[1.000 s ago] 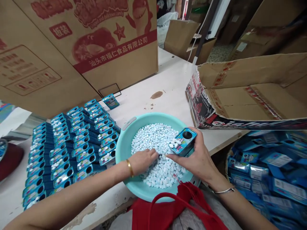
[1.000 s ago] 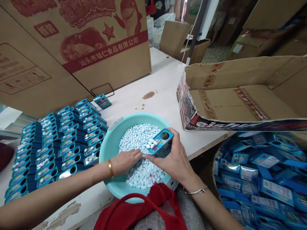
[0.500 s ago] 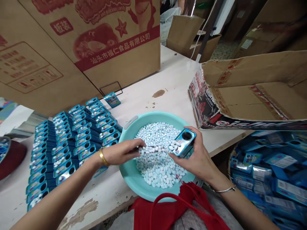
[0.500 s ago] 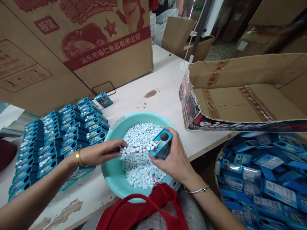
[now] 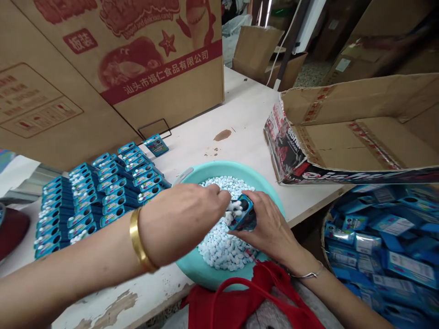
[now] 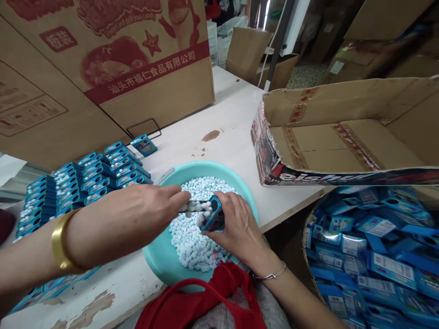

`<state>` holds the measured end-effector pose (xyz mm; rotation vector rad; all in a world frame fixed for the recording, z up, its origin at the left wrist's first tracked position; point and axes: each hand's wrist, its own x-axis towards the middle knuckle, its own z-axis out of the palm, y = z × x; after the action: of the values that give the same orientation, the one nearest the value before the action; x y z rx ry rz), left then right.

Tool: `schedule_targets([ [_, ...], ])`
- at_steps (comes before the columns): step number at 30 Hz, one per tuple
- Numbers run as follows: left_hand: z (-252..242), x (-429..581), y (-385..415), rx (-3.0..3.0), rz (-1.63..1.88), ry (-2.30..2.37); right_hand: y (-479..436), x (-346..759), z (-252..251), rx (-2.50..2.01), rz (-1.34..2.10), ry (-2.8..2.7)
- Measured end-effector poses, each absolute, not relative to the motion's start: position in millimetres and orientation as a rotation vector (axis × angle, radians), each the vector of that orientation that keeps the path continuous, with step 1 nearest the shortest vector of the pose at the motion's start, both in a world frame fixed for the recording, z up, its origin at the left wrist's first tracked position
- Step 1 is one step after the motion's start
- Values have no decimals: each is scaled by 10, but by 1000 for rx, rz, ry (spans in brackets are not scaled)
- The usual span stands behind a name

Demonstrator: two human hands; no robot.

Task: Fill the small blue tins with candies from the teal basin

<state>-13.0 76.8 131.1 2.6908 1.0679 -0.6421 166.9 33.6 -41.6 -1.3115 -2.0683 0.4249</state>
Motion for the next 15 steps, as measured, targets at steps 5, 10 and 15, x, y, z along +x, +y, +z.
schedule_targets([
  [5, 1371, 34, 638, 2740, -740, 1078, 339, 1666, -460, -1315, 377, -2097],
  [10, 1323, -144, 697, 2826, -680, 1005, 344, 1678, -450, -1326, 416, -2123],
  [15, 905, -628, 866, 2732, -296, 1294, 362, 1720, -402, -1387, 392, -2006],
])
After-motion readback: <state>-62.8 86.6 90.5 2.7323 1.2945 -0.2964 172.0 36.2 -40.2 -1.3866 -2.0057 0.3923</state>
